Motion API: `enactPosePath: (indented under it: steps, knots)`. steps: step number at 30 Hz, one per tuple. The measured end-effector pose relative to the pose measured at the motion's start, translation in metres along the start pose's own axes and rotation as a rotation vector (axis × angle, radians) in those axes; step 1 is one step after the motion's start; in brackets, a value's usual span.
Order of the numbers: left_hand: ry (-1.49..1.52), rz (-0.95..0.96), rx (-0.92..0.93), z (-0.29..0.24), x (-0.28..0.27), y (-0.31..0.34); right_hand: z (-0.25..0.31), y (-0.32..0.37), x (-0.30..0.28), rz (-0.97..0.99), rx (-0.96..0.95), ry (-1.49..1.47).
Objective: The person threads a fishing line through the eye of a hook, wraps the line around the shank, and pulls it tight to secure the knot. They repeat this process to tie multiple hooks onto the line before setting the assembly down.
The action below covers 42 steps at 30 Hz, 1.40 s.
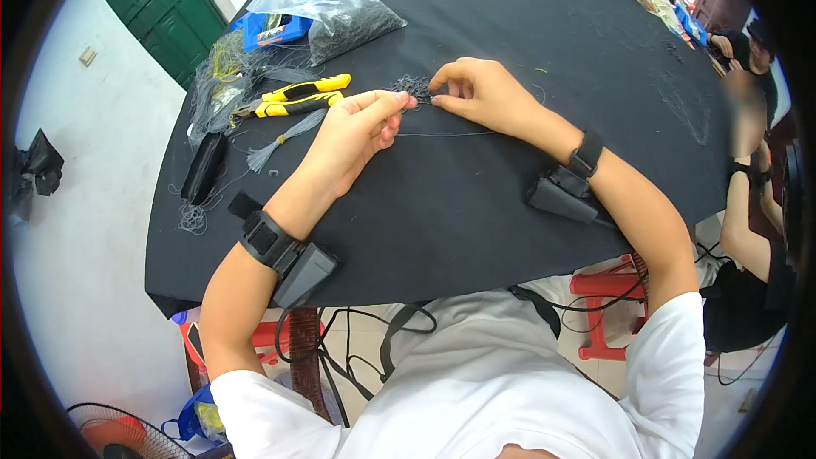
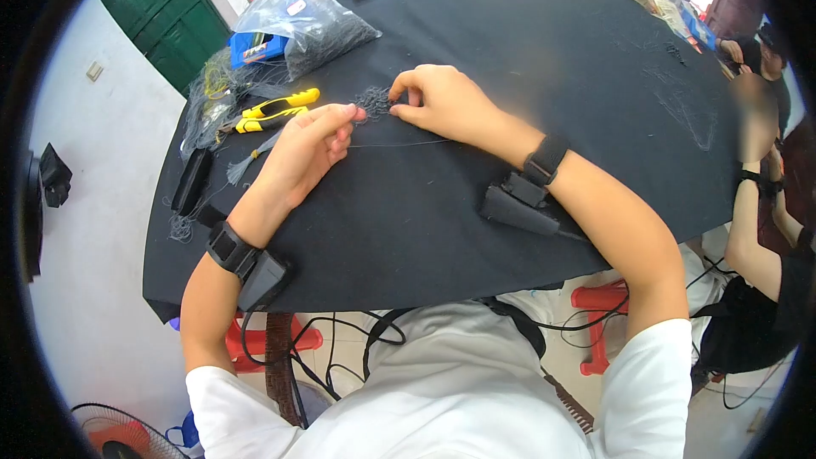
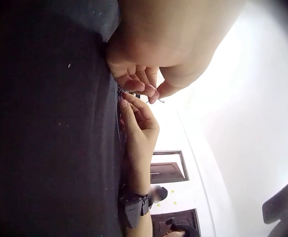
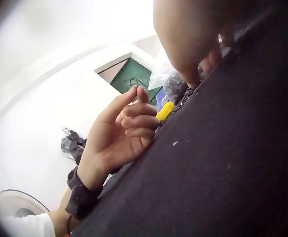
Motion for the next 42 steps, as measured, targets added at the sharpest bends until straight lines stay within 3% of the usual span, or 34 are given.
enactPosePath:
  steps: [2,5,12,19,26,31,42]
  knots:
    - [-0.018,0.006,0.011,0.002,-0.002,0.001,-0.004,-0.001,0.002,-0.010,0.020,0.035]
    - [-0.055,0.025,0.027,0.001,0.000,0.000,0.000,0.000,0.002,-0.082,-0.129,0.086]
    - [-0.021,-0.001,0.014,-0.002,0.003,0.003,0.000,0.001,0.000,0.007,0.082,0.035]
    - [-0.016,-0.008,0.014,-0.003,0.004,0.005,0.000,0.003,0.000,-0.111,-0.076,-0.018]
    - [0.035,0.004,-0.011,-0.001,0.000,0.003,-0.010,0.003,0.005,0.008,0.227,-0.393]
    - [0.022,0.009,-0.021,0.000,0.000,0.003,-0.010,0.003,0.004,0.006,0.177,-0.454]
    - [0.001,0.002,-0.022,0.002,-0.002,0.003,-0.014,0.002,0.003,0.002,0.256,-0.561]
Point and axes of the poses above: each hand's wrist, its own y-axis away from the middle knuckle, its own x-axis out of the palm, z = x × y, the point moved 7 cm from there along -y, towards the middle knuckle, and after that the axes turned 6 degrees about -z, right-handed, at the moved point
